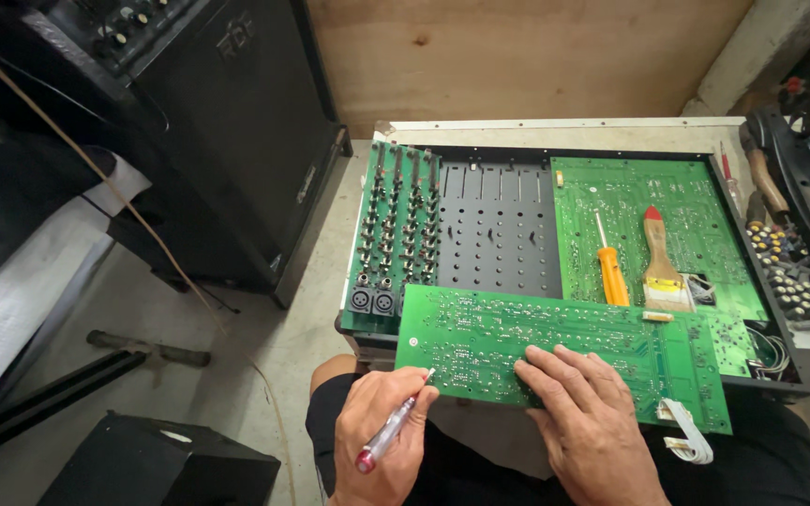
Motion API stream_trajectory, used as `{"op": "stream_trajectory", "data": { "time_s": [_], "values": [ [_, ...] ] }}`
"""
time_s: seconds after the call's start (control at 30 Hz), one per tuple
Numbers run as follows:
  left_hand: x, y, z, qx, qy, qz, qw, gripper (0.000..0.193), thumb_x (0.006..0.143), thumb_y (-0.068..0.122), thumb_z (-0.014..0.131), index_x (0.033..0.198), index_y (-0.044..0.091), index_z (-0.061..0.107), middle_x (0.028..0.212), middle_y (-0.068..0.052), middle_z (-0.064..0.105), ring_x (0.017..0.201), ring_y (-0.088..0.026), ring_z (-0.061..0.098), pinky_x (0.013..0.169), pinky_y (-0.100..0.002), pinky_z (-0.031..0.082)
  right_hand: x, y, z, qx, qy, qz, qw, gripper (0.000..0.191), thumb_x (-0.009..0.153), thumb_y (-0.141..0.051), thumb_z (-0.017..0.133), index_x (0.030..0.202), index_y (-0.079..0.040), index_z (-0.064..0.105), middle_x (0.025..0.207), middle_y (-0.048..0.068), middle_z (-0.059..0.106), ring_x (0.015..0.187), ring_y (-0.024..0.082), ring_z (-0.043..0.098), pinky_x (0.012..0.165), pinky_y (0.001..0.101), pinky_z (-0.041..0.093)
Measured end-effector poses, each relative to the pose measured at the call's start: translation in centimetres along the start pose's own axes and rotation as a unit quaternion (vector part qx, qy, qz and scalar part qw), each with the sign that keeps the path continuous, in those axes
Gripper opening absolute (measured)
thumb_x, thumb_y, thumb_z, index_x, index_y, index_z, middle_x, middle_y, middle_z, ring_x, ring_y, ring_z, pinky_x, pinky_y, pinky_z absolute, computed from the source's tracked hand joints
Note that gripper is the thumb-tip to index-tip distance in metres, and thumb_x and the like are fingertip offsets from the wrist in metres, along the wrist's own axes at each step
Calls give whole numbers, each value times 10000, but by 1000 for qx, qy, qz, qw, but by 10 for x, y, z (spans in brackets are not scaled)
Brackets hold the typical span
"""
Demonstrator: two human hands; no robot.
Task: The person sits on the floor holding a green circuit board against an open amplifier chassis and works on its solder side with a soldering iron, moving the iron tip along different points on the board while steadying the board with the other hand. The board stays in place on the chassis for the whole episode.
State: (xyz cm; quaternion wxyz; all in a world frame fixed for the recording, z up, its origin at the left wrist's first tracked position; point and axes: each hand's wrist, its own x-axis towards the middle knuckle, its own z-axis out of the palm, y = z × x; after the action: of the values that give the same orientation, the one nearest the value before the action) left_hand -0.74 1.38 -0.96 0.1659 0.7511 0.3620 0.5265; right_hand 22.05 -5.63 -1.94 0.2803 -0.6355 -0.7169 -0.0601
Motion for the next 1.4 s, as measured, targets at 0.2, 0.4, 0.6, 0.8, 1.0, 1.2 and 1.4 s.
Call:
{"op": "stream_trajectory", "data": {
  "time_s": [0.2, 0.4, 0.6, 0.8, 1.0, 1.2, 1.4],
  "values": [
    [4, 3, -1, 7, -16, -7, 1000, 186, 851, 95, 812, 973, 58, 676, 946, -95, 757, 822, -308, 706, 760, -380, 549, 0, -1, 0, -1, -2, 3, 1000, 558, 723, -168, 748, 1269, -160, 633, 1361, 19, 607, 1318, 283, 509, 1132, 506, 353],
    [6, 2, 0, 16, -19, -10, 1000, 198, 840, 114, 822, 971, 61, 683, 937, -88, 756, 838, -311, 702, 759, -386, 551, 1, -3, -1, -4, -2, 3, 1000, 558, 721, -171, 749, 1266, -154, 635, 1357, 26, 607, 1313, 288, 508, 1125, 508, 352],
    [8, 6, 0, 29, -29, -35, 999, 183, 844, 125, 821, 952, 67, 684, 879, -83, 746, 812, -311, 698, 748, -391, 543, 2, -5, -2, -3, -3, 4, 1000, 550, 723, -171, 752, 1261, -153, 639, 1354, 23, 610, 1310, 283, 511, 1125, 501, 356],
    [6, 13, 1, 56, -30, 18, 998, 186, 836, 90, 800, 960, 46, 669, 897, -96, 718, 841, -311, 700, 802, -413, 531, 3, -6, -2, -3, -2, 4, 1000, 546, 722, -168, 749, 1257, -151, 638, 1353, 25, 611, 1311, 283, 509, 1124, 499, 355],
    [-2, 11, 7, 137, -11, 140, 981, 245, 833, 108, 802, 1014, 16, 664, 1015, -128, 719, 945, -312, 700, 895, -456, 529, 2, -4, -1, -3, -5, 5, 1000, 548, 720, -166, 750, 1257, -149, 637, 1350, 25, 610, 1312, 285, 507, 1125, 500, 353],
    [-9, -1, 16, 126, 34, 140, 981, 215, 904, 148, 797, 1009, 32, 650, 1018, -100, 729, 936, -298, 715, 893, -439, 554, 1, -4, 0, -4, 0, 3, 1000, 551, 723, -168, 747, 1262, -150, 636, 1354, 25, 609, 1314, 284, 507, 1127, 501, 353],
    [-10, -3, 15, 38, 68, 65, 995, 242, 902, 135, 802, 1050, 31, 641, 1002, -124, 743, 885, -322, 720, 844, -407, 573, 1, -3, 0, -5, 3, 1, 1000, 549, 724, -169, 744, 1262, -154, 637, 1355, 23, 610, 1312, 282, 511, 1128, 500, 353]
  ]
}}
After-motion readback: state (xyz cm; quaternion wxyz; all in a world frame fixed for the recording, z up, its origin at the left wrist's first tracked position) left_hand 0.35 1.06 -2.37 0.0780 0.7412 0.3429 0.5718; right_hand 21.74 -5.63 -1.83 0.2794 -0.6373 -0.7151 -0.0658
